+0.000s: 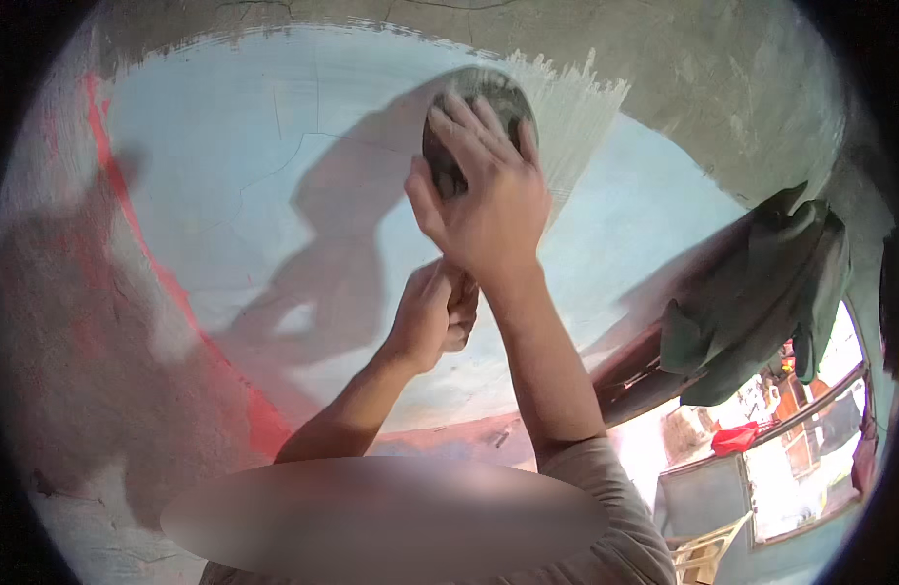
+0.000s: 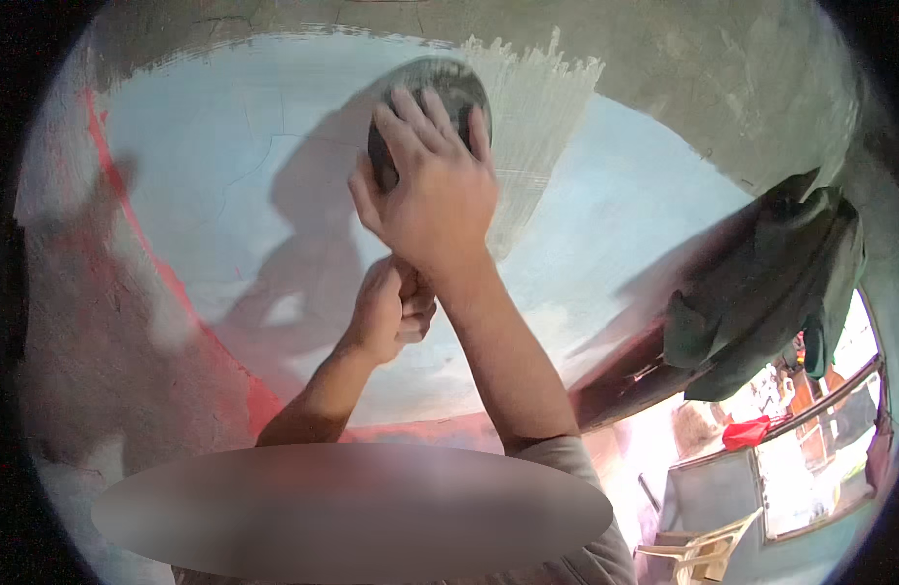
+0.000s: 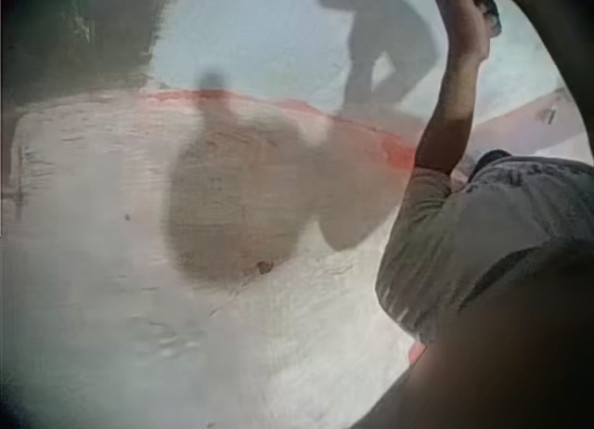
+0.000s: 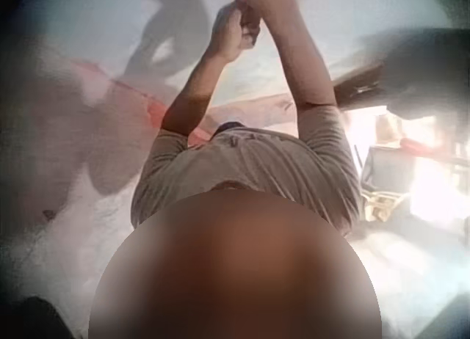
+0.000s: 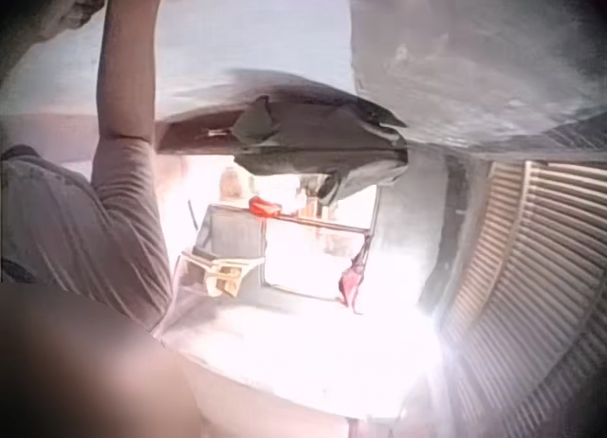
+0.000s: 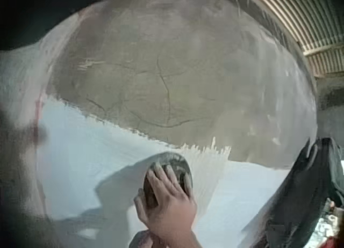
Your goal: The person applies plaster to a wall using a putty knife, smoothing the plaster onto the surface.
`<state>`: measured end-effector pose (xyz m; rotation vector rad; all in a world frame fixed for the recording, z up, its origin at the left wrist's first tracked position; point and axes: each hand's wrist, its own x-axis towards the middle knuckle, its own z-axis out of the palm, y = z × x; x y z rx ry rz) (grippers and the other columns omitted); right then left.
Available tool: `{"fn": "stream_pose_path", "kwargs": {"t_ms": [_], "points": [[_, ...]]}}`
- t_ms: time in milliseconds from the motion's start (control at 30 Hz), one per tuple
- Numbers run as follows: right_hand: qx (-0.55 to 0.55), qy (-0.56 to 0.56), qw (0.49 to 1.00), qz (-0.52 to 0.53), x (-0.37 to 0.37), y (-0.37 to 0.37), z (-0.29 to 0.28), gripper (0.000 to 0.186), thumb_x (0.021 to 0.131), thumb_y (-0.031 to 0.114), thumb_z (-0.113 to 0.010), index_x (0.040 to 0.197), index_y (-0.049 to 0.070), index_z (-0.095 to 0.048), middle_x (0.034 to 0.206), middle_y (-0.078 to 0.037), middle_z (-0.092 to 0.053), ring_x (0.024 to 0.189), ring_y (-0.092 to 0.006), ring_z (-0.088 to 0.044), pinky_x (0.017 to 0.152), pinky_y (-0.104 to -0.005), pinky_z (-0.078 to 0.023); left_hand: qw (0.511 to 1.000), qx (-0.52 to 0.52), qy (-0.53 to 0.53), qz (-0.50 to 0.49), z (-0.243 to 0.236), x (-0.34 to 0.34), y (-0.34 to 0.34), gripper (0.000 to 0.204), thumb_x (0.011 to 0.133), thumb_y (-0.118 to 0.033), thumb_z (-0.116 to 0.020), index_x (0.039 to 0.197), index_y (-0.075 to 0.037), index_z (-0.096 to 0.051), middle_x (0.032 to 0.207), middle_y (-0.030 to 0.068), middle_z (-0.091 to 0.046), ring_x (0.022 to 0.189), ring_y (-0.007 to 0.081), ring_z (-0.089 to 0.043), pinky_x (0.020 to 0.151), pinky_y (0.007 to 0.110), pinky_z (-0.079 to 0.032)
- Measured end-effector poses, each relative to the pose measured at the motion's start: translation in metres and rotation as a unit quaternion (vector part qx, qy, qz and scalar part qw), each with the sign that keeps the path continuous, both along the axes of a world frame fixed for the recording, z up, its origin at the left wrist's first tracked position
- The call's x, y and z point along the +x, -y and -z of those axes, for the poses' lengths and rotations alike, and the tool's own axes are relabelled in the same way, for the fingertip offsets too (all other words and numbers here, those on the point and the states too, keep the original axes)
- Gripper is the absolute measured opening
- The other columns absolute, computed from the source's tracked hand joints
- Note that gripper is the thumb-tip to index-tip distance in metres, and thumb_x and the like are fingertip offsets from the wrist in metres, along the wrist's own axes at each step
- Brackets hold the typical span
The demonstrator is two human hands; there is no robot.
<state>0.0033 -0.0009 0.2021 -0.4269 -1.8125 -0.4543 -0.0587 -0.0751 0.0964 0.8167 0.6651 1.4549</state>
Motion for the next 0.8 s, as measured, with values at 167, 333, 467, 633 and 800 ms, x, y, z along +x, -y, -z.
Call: {"fn": "stream_pose_path", "kwargs": {"t_ms": [167,333,467,633,800], "points": [[-0.057,0.049,0.997,0.010,0.008,0.021,0.057,0.044,0.080,0.021,-0.074,0.121,0.007,-0.074,0.134,-0.012,-0.069,0.129,-0.0336,-0.063,0.115,-0.0571,-0.038,1.000,-0.002,0.023,-0.007,0.069,0.014,0.012,0.048,0.108,-0.050,-0.041,0.074,-0.015,-0.043,0.055,-0.0059,-0.032,0.039,0.0066,-0.025,0.037,0.026,-0.015],[-0.006,0.011,1.000,-0.012,0.001,0.001,0.005,0.042,0.080,0.022,-0.074,0.119,0.008,-0.075,0.133,-0.015,-0.069,0.127,-0.0350,-0.063,0.114,-0.0592,-0.039,0.999,0.039,0.006,-0.008,0.015,0.004,-0.006,0.051,0.108,-0.055,-0.042,0.079,-0.013,-0.044,0.056,-0.0065,-0.030,0.040,0.0055,-0.024,0.037,0.026,-0.016],[0.011,0.013,1.000,-0.017,-0.003,-0.005,0.001,0.047,0.080,0.025,-0.075,0.124,0.007,-0.073,0.136,-0.015,-0.068,0.129,-0.0360,-0.062,0.115,-0.0595,-0.037,0.999,0.052,-0.002,0.013,0.014,-0.006,-0.015,0.054,0.107,-0.058,-0.045,0.077,-0.013,-0.044,0.055,-0.0058,-0.030,0.040,0.0062,-0.025,0.037,0.026,-0.018],[-0.045,0.055,0.997,0.000,0.007,0.006,0.053,0.051,0.081,0.029,-0.074,0.128,0.009,-0.072,0.140,-0.018,-0.064,0.134,-0.0368,-0.059,0.118,-0.0595,-0.034,0.999,-0.015,0.003,-0.042,0.069,0.012,-0.002,0.053,0.105,-0.054,-0.046,0.073,-0.012,-0.047,0.054,-0.0051,-0.033,0.038,0.0077,-0.027,0.037,0.026,-0.017],[0.017,-0.012,0.999,-0.032,-0.004,-0.006,-0.007,0.049,0.082,0.031,-0.073,0.123,0.004,-0.072,0.135,-0.026,-0.064,0.130,-0.0432,-0.059,0.114,-0.0584,-0.038,0.998,0.039,-0.029,-0.027,-0.002,-0.008,-0.011,0.054,0.106,-0.057,-0.045,0.078,-0.011,-0.045,0.056,-0.0046,-0.034,0.040,0.0060,-0.026,0.037,0.026,-0.018]]}}
